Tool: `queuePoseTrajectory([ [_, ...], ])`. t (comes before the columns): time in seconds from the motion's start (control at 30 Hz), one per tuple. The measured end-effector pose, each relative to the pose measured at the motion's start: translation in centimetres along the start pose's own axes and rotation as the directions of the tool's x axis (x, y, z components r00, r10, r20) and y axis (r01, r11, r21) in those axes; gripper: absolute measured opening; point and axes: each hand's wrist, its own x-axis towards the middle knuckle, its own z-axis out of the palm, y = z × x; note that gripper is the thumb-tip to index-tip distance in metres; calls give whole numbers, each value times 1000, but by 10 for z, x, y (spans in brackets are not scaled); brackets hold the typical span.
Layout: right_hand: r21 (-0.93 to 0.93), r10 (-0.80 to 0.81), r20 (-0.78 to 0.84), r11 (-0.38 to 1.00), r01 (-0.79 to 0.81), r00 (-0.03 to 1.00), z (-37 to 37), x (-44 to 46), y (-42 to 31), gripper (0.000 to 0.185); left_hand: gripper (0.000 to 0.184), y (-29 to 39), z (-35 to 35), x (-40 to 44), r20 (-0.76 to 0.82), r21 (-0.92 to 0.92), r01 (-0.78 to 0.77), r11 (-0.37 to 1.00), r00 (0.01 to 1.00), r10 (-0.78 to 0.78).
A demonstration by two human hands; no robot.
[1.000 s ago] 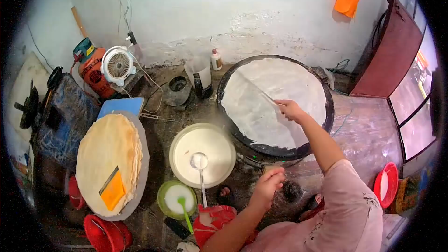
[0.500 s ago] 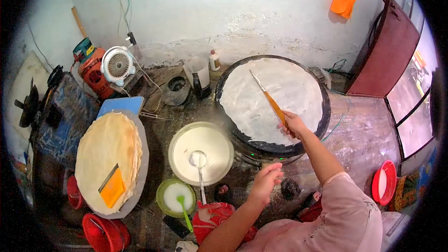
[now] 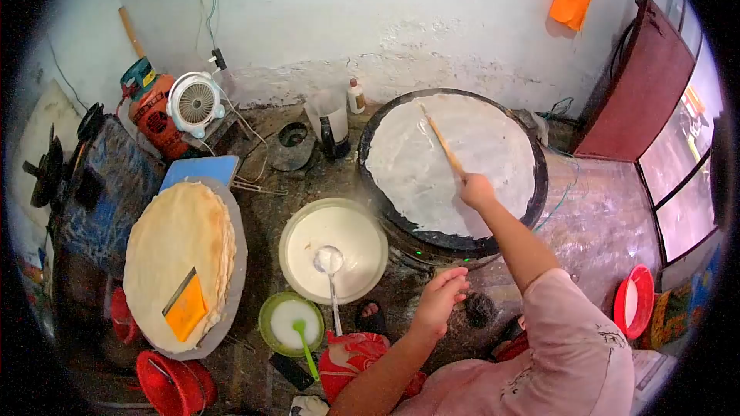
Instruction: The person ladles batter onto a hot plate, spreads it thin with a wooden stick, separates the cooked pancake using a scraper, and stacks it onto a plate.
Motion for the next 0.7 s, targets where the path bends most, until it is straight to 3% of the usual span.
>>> queuePoseTrajectory([
  [0.07, 202, -98, -68, 973, 110, 993, 14, -10, 6, 31, 28, 0, -2, -1, 4, -10, -11, 1000, 1000, 11],
  [0.1, 201, -98, -69, 974, 110, 993, 10, -18, 7, 31, 28, -1, -2, -1, 16, -6, -19, 1000, 1000, 19],
  [0.17, 418, -74, -16, 906, 74, 997, -10, -38, 9, 33, 28, -2, -2, -3, 31, -4, -25, 1000, 999, 25],
  [0.2, 577, 48, 193, 803, -153, 980, -34, -47, 5, 34, 28, -1, -2, -4, 44, -26, -27, 999, 999, 28],
  [0.3, 666, 146, 159, 714, -215, 976, -36, -49, 21, 32, 29, -4, -3, -3, 61, -54, -25, 998, 998, 28],
  [0.33, 526, 42, 33, 849, -53, 999, -22, -47, 32, 33, 29, -6, -3, -3, 57, -62, -26, 998, 998, 30],
  [0.43, 555, -76, 90, 831, 13, 993, -13, -68, 30, 33, 29, -1, -2, -8, 60, -59, -38, 998, 997, 42],
  [0.47, 656, -19, 304, 730, -195, 953, -36, -80, 18, 35, 29, -2, -3, -8, 60, -58, -38, 998, 997, 41],
  [0.5, 656, -16, 302, 729, -195, 953, -38, -84, 21, 35, 28, -4, -5, -6, 45, -40, -56, 998, 997, 58],
  [0.57, 867, -124, 455, 286, -407, 882, -40, -93, 33, 37, 27, -3, -4, -7, 39, -17, -77, 997, 996, 77],
  [0.7, 858, -48, 455, 291, -423, 889, -30, -104, 36, 39, 27, 1, -3, -14, 43, 0, -79, 997, 996, 79],
])
